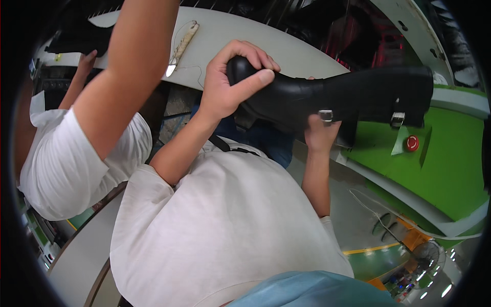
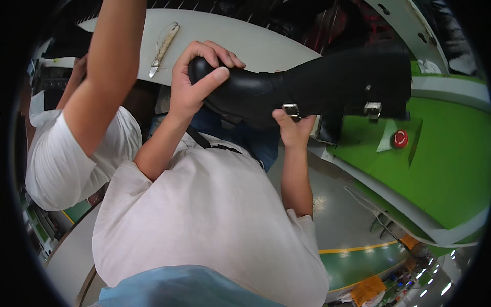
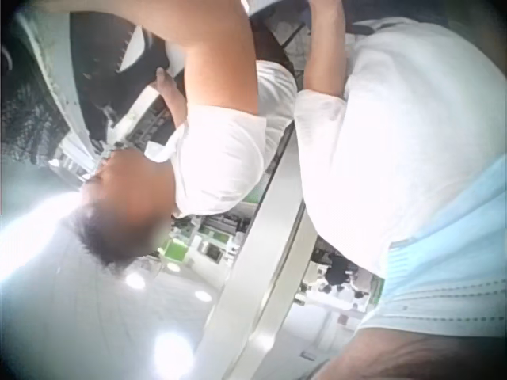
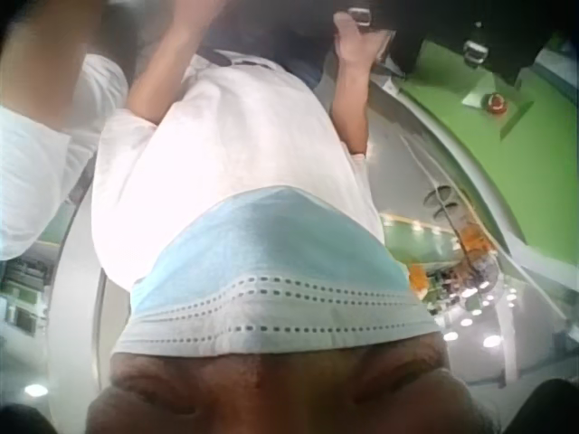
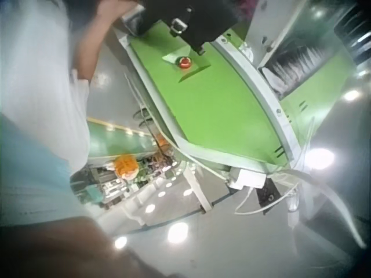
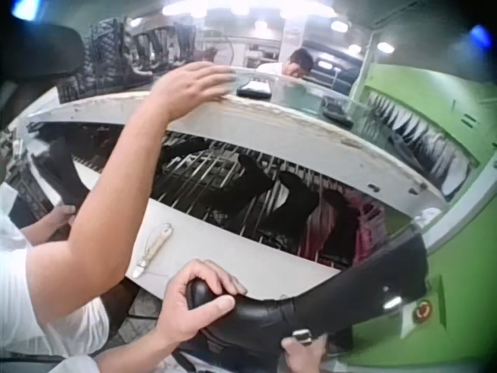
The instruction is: The person inspects black leather boots on a factory assembly line. They rotate the boot to examine the sole, heel, and upper, and use a small tool to check the stitching or seams. The person then places the boot on the conveyor belt and picks up another one to repeat the process.
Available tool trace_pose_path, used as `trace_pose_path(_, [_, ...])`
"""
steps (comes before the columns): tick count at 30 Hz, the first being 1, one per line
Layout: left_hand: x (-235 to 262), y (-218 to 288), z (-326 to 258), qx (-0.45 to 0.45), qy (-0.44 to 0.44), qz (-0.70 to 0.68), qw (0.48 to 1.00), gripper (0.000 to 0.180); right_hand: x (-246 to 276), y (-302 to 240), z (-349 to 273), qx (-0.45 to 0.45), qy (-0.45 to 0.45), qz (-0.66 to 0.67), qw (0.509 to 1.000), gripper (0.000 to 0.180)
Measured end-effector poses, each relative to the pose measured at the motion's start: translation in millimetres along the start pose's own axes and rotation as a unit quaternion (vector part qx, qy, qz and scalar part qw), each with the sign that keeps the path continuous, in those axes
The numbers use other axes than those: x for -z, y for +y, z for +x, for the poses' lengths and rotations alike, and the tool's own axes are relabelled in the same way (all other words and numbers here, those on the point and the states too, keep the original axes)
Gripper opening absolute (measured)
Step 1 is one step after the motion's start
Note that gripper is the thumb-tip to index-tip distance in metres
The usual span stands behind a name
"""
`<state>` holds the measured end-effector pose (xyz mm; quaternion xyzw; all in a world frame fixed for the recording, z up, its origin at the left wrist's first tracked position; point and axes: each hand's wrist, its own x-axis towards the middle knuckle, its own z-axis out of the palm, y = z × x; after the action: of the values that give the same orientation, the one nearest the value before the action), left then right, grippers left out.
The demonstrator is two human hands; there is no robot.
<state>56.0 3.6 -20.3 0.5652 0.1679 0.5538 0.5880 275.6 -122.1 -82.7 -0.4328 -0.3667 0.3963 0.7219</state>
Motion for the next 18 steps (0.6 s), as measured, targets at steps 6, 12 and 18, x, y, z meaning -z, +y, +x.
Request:
trace_pose_path(6, [3, -11, 22, 0.019, -0.025, -0.022, 0.999, 0.014, -6, -21, -9, 0.023, -0.003, -0.14, 0.99, 0.06])
trace_pose_path(12, [-1, -25, 33, 0.028, -0.051, -0.005, 0.998, 0.016, 4, 2, -17, 0.028, -0.01, -0.196, 0.98, 0.073])
trace_pose_path(18, [-15, -10, 30, -0.058, -0.02, 0.353, 0.934, 0.087, -14, 3, -8, 0.019, 0.136, -0.144, 0.98, 0.042])
